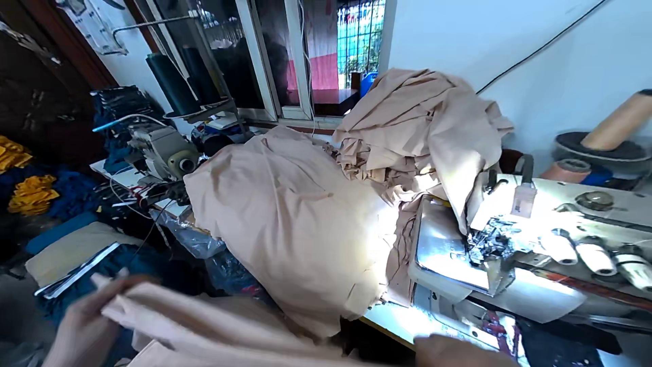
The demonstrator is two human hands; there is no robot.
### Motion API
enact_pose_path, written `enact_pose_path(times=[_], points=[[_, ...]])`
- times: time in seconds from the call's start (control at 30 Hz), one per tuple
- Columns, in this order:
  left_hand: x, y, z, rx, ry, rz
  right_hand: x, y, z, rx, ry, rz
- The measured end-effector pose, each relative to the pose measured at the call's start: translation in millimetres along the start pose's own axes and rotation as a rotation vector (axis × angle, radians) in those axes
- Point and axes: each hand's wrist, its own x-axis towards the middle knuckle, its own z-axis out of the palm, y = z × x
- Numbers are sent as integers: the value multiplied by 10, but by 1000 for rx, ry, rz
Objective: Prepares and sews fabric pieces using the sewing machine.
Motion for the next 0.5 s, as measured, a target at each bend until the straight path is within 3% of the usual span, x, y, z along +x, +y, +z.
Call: enact_pose_path(times=[0.13, 0.23, 0.3, 0.37, 0.43, 0.5], points=[[1266, 553, 474, 197, 161, 71, 502, 560, -131, -453, 383, 12], [2050, 734, 1156, 367, 118, 57, 850, 1175, -201, -555, 521, 181], [2071, 1001, 1780, 373, -90, 173, 1020, 1456, -237, -528, 568, 275], [1786, 1195, 2449, 339, -462, 304, 1098, 1642, -257, -488, 562, 334], [1598, 1016, 3091, 153, -770, 402, 1079, 1725, -231, -436, 540, 387], [1555, 823, 3426, -3, -899, 368, 971, 1761, -182, -414, 484, 435]])
